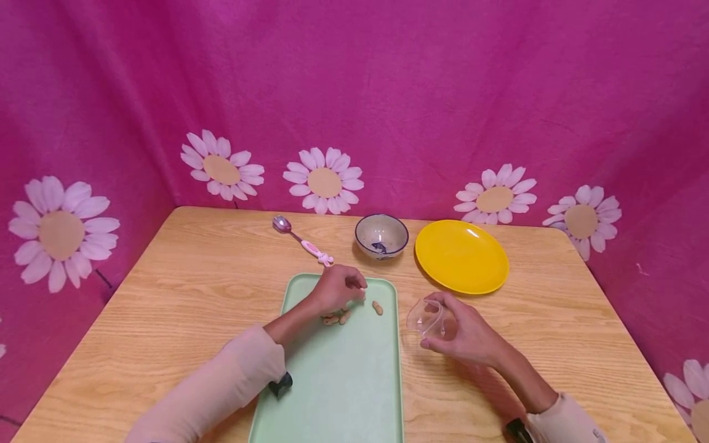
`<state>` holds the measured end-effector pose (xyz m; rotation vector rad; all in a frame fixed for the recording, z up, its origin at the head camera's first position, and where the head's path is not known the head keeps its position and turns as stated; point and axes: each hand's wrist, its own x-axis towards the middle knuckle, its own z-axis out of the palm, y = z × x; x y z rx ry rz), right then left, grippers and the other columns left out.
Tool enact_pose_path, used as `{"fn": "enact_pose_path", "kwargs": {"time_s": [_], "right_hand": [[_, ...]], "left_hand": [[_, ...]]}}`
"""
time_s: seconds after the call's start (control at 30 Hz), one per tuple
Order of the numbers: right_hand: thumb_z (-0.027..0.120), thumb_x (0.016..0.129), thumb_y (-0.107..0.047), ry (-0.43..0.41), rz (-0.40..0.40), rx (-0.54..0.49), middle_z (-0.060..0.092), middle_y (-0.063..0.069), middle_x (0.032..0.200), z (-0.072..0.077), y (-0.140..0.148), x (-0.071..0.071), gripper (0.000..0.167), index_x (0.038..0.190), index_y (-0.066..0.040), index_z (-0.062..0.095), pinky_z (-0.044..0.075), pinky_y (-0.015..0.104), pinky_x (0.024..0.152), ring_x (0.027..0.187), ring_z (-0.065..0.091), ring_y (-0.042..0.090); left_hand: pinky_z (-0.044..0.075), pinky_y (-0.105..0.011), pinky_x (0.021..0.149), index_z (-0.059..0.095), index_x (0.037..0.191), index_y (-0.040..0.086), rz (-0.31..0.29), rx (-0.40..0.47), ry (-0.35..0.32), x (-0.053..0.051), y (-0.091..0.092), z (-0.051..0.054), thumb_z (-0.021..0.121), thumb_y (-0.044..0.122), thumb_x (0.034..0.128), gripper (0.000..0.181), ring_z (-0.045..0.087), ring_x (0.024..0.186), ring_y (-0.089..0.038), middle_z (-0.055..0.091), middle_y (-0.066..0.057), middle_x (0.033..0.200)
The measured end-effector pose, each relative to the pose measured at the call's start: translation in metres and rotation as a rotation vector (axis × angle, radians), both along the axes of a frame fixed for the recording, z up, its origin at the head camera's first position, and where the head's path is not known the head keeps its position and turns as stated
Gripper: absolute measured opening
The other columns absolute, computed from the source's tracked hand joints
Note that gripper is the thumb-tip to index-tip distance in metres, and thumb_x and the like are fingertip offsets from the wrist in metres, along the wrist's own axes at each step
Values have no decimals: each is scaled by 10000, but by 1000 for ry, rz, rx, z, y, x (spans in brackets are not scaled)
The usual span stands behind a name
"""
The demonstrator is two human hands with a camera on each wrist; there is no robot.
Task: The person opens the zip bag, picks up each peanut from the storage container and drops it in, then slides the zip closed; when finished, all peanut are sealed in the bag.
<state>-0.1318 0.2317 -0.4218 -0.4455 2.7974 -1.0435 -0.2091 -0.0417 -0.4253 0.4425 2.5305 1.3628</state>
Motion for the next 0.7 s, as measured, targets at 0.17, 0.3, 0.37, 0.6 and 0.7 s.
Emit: {"fn": "enact_pose_path", "kwargs": {"time_s": [0.17, 0.3, 0.37, 0.6, 0.7], "right_hand": [[828, 698, -358, 17, 4, -12, 614, 0, 1174, -1, 0, 1, 676, 1249, -191, 473, 417, 548, 998, 1117, 560, 222], [830, 696, -354, 23, 13, -21, 617, -6, 1163, -1, 0, 1, 675, 1246, -192, 475, 419, 547, 995, 1110, 563, 216], [830, 696, -357, 26, 19, -20, 620, -2, 1162, -1, 0, 1, 680, 1250, -188, 475, 418, 544, 996, 1109, 565, 217], [841, 685, -329, 37, 49, -25, 621, -7, 1144, -1, -3, 0, 699, 1259, -150, 484, 426, 521, 1000, 1108, 565, 216], [840, 684, -340, 31, 48, -18, 615, -3, 1156, -1, -4, 0, 703, 1259, -157, 479, 420, 531, 1005, 1121, 558, 220]], "left_hand": [[488, -236, 693, 710, 914, 40, -24, 35, -36, 6, 9, 11, 717, 75, 825, 96, 593, 754, -120, 685, -34, 836], [440, -238, 611, 715, 908, 60, -20, 104, -117, 13, 19, 17, 728, 86, 817, 96, 646, 759, -175, 685, -20, 873], [453, -262, 589, 715, 902, 58, -19, 153, -150, 16, 24, 20, 729, 70, 812, 92, 677, 773, -256, 685, -31, 887], [547, -309, 685, 727, 916, 98, -75, 189, -133, 26, 39, 24, 736, 69, 804, 116, 651, 741, -189, 702, -38, 912], [523, -223, 702, 737, 922, 113, -106, 175, -95, 30, 46, 24, 749, 89, 796, 129, 621, 756, -99, 716, -25, 905]]}}
